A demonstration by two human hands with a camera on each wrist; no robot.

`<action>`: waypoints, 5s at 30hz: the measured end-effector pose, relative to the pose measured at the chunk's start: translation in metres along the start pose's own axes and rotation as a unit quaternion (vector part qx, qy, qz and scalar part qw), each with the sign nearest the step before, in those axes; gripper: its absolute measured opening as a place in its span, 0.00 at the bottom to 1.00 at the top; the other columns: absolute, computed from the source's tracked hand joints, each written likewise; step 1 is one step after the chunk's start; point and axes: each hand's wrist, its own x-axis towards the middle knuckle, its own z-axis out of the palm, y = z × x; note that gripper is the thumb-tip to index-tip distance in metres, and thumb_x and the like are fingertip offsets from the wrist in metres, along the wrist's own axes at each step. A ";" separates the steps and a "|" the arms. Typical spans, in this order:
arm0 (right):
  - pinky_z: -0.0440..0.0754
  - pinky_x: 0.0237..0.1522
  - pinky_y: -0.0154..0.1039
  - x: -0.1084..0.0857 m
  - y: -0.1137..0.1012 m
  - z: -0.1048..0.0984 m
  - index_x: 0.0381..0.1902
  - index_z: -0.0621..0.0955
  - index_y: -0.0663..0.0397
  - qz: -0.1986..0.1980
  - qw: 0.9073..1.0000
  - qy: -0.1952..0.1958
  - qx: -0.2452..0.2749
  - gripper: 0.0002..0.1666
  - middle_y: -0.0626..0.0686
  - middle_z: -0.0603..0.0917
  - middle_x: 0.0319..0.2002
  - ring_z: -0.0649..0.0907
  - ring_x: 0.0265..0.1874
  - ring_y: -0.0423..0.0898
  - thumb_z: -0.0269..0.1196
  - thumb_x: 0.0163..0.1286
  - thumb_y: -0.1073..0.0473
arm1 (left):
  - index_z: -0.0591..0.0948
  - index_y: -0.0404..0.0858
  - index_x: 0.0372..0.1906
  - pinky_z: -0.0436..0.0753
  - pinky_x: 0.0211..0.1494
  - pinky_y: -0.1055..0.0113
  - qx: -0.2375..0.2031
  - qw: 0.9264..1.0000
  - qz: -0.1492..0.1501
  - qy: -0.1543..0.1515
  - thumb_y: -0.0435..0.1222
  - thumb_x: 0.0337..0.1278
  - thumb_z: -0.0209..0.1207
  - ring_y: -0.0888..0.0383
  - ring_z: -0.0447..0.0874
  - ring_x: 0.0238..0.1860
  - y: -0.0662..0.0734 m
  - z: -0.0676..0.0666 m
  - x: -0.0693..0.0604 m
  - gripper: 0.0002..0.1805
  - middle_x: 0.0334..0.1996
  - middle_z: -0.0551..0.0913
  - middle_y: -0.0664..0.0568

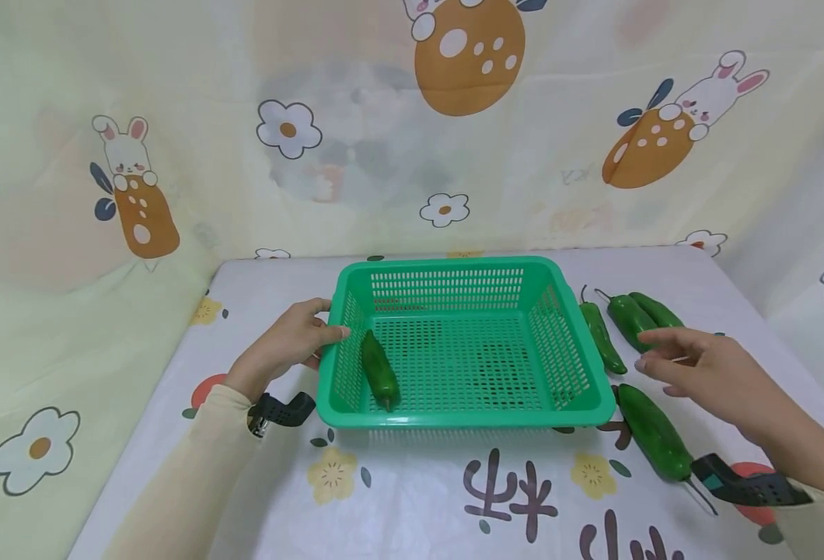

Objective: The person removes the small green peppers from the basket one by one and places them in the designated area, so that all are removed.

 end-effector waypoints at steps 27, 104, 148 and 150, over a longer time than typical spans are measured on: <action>0.91 0.41 0.46 0.106 -0.178 0.102 0.72 0.74 0.56 -0.094 0.976 -0.163 0.111 0.33 0.59 0.83 0.51 0.87 0.40 0.50 0.68 0.71 0.57 | 0.65 0.31 0.75 0.93 0.38 0.55 -0.002 1.000 -0.006 0.005 0.35 0.75 0.61 0.50 0.92 0.35 0.000 -0.002 0.001 0.31 0.45 0.86 0.36; 0.92 0.35 0.48 0.146 -0.213 0.206 0.56 0.72 0.64 -0.012 0.950 -0.288 0.117 0.27 0.63 0.81 0.49 0.90 0.39 0.55 0.73 0.65 0.65 | 0.66 0.32 0.74 0.93 0.37 0.54 -0.020 1.000 -0.014 0.002 0.34 0.75 0.61 0.48 0.93 0.33 0.002 -0.003 0.000 0.30 0.43 0.86 0.36; 0.92 0.43 0.50 0.109 -0.159 0.085 0.79 0.61 0.64 -0.030 0.962 -0.219 0.162 0.47 0.61 0.78 0.45 0.87 0.40 0.52 0.70 0.70 0.59 | 0.66 0.31 0.74 0.93 0.38 0.55 -0.012 1.000 -0.014 0.007 0.35 0.74 0.62 0.49 0.92 0.34 -0.002 -0.002 0.003 0.30 0.44 0.86 0.37; 0.92 0.43 0.50 0.106 -0.156 0.081 0.79 0.61 0.65 -0.030 0.963 -0.215 0.162 0.47 0.60 0.78 0.44 0.86 0.41 0.51 0.70 0.70 0.60 | 0.66 0.31 0.74 0.93 0.38 0.55 -0.011 1.000 -0.012 0.006 0.35 0.75 0.61 0.49 0.92 0.34 -0.002 -0.002 0.003 0.30 0.44 0.87 0.37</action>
